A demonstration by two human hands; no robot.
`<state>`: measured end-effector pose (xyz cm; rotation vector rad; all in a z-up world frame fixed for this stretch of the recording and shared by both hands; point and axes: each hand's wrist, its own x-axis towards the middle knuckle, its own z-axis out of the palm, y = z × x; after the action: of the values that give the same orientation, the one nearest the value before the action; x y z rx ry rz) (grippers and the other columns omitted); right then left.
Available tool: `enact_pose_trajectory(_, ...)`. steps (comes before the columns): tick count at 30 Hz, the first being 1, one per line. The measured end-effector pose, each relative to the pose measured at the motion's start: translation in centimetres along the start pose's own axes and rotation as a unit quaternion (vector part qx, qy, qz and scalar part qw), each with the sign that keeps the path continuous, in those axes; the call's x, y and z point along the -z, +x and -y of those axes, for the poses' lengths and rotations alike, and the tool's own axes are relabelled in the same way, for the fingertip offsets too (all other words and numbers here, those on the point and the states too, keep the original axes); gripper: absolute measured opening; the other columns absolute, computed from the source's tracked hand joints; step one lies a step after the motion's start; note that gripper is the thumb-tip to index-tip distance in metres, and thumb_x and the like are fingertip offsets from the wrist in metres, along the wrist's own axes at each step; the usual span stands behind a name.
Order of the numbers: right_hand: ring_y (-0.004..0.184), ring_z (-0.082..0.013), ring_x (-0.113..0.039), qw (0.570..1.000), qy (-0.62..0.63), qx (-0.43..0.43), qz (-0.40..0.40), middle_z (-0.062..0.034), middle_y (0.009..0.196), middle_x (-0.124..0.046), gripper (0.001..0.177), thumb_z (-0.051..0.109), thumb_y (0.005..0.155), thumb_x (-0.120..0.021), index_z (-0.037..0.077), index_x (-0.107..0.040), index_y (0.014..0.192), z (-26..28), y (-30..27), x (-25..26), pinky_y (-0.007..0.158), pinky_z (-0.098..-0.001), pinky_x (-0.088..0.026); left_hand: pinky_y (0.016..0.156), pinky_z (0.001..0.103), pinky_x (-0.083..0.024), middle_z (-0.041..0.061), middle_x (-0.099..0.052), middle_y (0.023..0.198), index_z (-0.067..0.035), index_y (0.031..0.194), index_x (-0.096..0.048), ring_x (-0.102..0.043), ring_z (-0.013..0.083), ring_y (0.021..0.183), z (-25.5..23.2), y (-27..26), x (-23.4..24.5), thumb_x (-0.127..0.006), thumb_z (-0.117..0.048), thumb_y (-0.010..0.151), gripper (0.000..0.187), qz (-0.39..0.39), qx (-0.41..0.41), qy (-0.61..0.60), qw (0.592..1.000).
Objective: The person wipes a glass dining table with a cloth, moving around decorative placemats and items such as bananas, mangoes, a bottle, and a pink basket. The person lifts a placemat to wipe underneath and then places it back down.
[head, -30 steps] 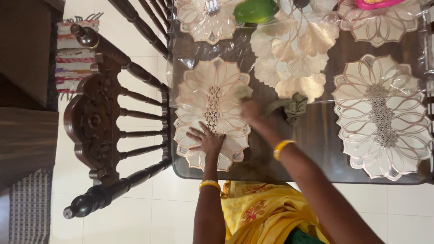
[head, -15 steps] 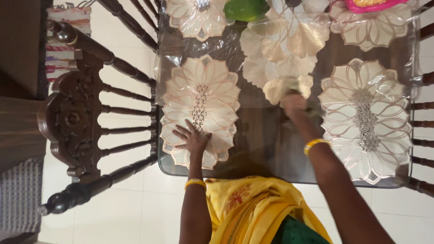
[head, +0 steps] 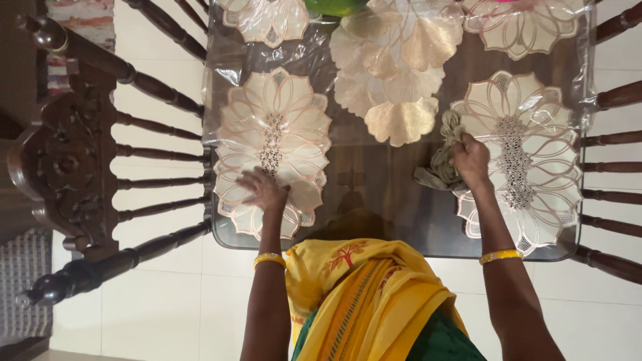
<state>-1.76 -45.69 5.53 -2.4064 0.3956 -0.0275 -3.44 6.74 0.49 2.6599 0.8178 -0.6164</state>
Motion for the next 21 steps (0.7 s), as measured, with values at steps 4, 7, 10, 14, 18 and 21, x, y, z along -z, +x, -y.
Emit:
enact_pose_trajectory(4,0.082,-0.0367,-0.07,0.965,-0.128,0.195,-0.115,-0.0256,0.1,-0.073,0.021,0.007,0.098,-0.063,-0.001,-0.072,0.114,3.2,-0.8,2.0,0.075,-0.0454,-0.056,0.115,0.082,-0.017,0.01,0.002,0.173,-0.02,0.167,-0.011,0.01,0.0385,0.16,-4.1,-3.2,-0.9,-0.08,-0.041,0.083,0.111,-0.013,-0.122,-0.019,0.992)
enact_pose_trajectory(7,0.071,-0.0283,-0.067,0.993,-0.003,0.077,-0.093,-0.022,0.088,-0.071,0.02,0.008,0.101,-0.062,-0.002,-0.073,0.114,4.5,-1.7,3.2,0.068,-0.0409,-0.052,0.107,0.086,-0.017,0.018,-0.006,0.17,-0.01,0.162,-0.017,0.006,0.041,0.154,-7.9,-5.0,-1.7,-0.073,-0.025,0.089,0.093,-0.128,-0.308,0.02,0.943)
enact_pose_trajectory(10,0.077,-0.0172,-0.065,0.943,0.33,0.027,-0.041,-0.0122,0.093,-0.072,0.019,0.008,0.107,-0.061,-0.005,-0.074,0.115,5.2,-2.4,4.2,0.074,-0.0322,-0.051,0.105,0.087,-0.016,0.02,-0.012,0.169,-0.005,0.16,-0.023,0.005,0.0453,0.153,-11.0,-5.1,-1.8,-0.064,-0.014,0.09,0.082,-0.11,-0.365,0.119,0.917)
enact_pose_trajectory(14,0.063,-0.0086,-0.047,0.935,0.35,-0.035,-0.046,-0.001,0.081,-0.062,0.022,0.011,0.111,-0.062,-0.007,-0.074,0.111,5.1,-3.6,4.2,0.056,-0.0271,-0.036,0.105,0.088,-0.015,0.018,-0.019,0.17,-0.006,0.161,-0.03,0.002,0.0466,0.156,-12.4,-4.1,-2.1,-0.054,-0.008,0.093,0.072,-0.087,-0.406,0.222,0.882)
enact_pose_trajectory(18,0.051,-0.0093,-0.058,0.958,0.281,-0.029,0.046,-0.0023,0.069,-0.067,0.021,0.011,0.099,-0.056,-0.002,-0.073,0.102,4.3,-5.0,1.5,0.047,-0.0277,-0.044,0.102,0.089,-0.014,0.017,-0.024,0.167,-0.008,0.158,-0.035,-0.002,0.0457,0.155,-12.7,-2.1,-3.1,-0.055,-0.008,0.089,0.072,-0.114,-0.428,0.209,0.872)
enact_pose_trajectory(21,0.06,-0.0081,-0.053,0.974,0.207,-0.027,0.083,-0.0038,0.071,-0.064,0.027,0.012,0.095,-0.061,0.004,-0.076,0.116,3.8,-6.4,-1.9,0.052,-0.0278,-0.043,0.103,0.09,-0.014,0.012,-0.028,0.166,-0.008,0.154,-0.043,-0.007,0.0415,0.157,-13.1,0.1,-3.6,-0.056,-0.009,0.09,0.065,-0.141,-0.469,0.189,0.851)
